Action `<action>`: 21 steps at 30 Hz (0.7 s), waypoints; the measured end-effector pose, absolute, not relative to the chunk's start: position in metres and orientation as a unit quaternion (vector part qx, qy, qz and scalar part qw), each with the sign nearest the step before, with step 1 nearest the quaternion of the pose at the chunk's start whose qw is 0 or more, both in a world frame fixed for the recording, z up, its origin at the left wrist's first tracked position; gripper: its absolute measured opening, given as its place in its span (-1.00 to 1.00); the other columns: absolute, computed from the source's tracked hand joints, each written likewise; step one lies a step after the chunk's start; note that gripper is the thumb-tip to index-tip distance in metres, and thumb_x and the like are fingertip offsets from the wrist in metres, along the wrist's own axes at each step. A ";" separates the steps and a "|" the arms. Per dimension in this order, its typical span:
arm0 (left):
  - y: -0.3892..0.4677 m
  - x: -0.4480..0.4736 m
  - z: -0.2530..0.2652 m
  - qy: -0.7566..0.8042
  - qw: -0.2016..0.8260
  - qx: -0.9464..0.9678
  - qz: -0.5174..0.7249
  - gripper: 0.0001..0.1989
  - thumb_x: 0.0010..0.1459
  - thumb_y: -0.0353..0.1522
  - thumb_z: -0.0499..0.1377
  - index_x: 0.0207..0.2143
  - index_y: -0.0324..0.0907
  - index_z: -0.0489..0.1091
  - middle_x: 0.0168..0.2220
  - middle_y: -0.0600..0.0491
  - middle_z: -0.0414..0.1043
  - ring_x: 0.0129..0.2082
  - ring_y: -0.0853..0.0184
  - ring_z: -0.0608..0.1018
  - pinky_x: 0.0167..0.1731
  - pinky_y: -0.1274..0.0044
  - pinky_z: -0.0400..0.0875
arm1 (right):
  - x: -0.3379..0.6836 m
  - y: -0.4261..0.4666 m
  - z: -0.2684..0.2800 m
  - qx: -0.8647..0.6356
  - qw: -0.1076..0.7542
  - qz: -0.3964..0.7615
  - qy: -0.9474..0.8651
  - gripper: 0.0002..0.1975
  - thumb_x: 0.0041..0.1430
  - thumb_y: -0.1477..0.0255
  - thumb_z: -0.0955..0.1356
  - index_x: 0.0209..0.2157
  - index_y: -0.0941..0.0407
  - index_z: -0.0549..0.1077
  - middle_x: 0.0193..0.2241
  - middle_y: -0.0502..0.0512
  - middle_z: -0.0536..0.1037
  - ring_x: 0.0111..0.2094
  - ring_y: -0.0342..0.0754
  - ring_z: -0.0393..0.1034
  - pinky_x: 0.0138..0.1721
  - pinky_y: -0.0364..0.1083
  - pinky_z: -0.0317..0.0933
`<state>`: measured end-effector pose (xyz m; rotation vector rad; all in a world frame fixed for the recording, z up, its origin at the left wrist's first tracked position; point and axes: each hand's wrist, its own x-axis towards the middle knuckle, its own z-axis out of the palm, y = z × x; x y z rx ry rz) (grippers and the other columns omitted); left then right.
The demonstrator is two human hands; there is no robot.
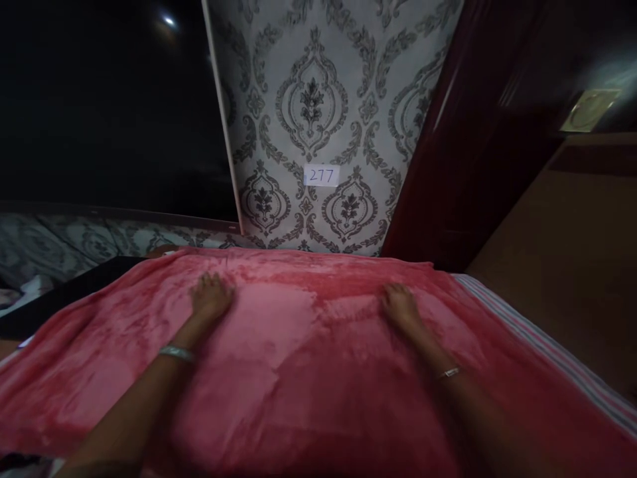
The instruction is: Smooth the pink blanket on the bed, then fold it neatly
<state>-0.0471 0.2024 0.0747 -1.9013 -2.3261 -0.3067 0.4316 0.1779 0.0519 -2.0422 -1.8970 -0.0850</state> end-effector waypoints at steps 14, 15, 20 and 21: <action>0.244 -0.019 0.038 -0.784 -0.014 -0.617 -0.067 -0.26 0.29 -0.03 -0.15 0.42 -0.16 0.01 0.47 -0.09 -0.19 0.44 -0.14 -0.11 0.28 -0.11 -0.09 | 0.216 0.354 0.082 -0.605 0.187 0.102 -0.767 -0.54 0.31 0.53 0.25 0.23 0.19 0.37 0.20 0.18 0.45 0.18 -0.06 0.36 0.19 -0.17 0.16; 0.246 -0.020 0.036 -0.783 -0.012 -0.618 -0.067 -0.27 0.29 -0.03 -0.14 0.42 -0.15 0.02 0.47 -0.07 -0.19 0.44 -0.15 -0.11 0.28 -0.12 -0.09 | 0.210 0.364 0.081 -0.609 0.181 0.102 -0.765 -0.54 0.32 0.53 0.25 0.23 0.18 0.37 0.21 0.19 0.45 0.19 -0.06 0.35 0.18 -0.17 0.16; 0.249 -0.021 0.028 -0.778 0.003 -0.623 -0.082 -0.29 0.26 -0.04 -0.08 0.39 -0.13 0.09 0.45 -0.13 -0.12 0.42 -0.20 -0.05 0.24 -0.17 -0.06 | 0.194 0.402 0.077 -0.635 0.144 0.103 -0.752 -0.58 0.33 0.52 0.23 0.17 0.17 0.43 0.10 0.24 0.53 0.12 -0.01 0.42 0.09 -0.14 0.23; 0.249 -0.021 0.028 -0.777 0.000 -0.624 -0.085 -0.29 0.26 -0.05 -0.07 0.39 -0.12 0.10 0.45 -0.13 -0.12 0.42 -0.21 -0.05 0.24 -0.18 -0.06 | 0.192 0.407 0.076 -0.641 0.137 0.103 -0.748 -0.59 0.33 0.51 0.23 0.15 0.18 0.44 0.07 0.26 0.55 0.11 0.01 0.43 0.07 -0.13 0.24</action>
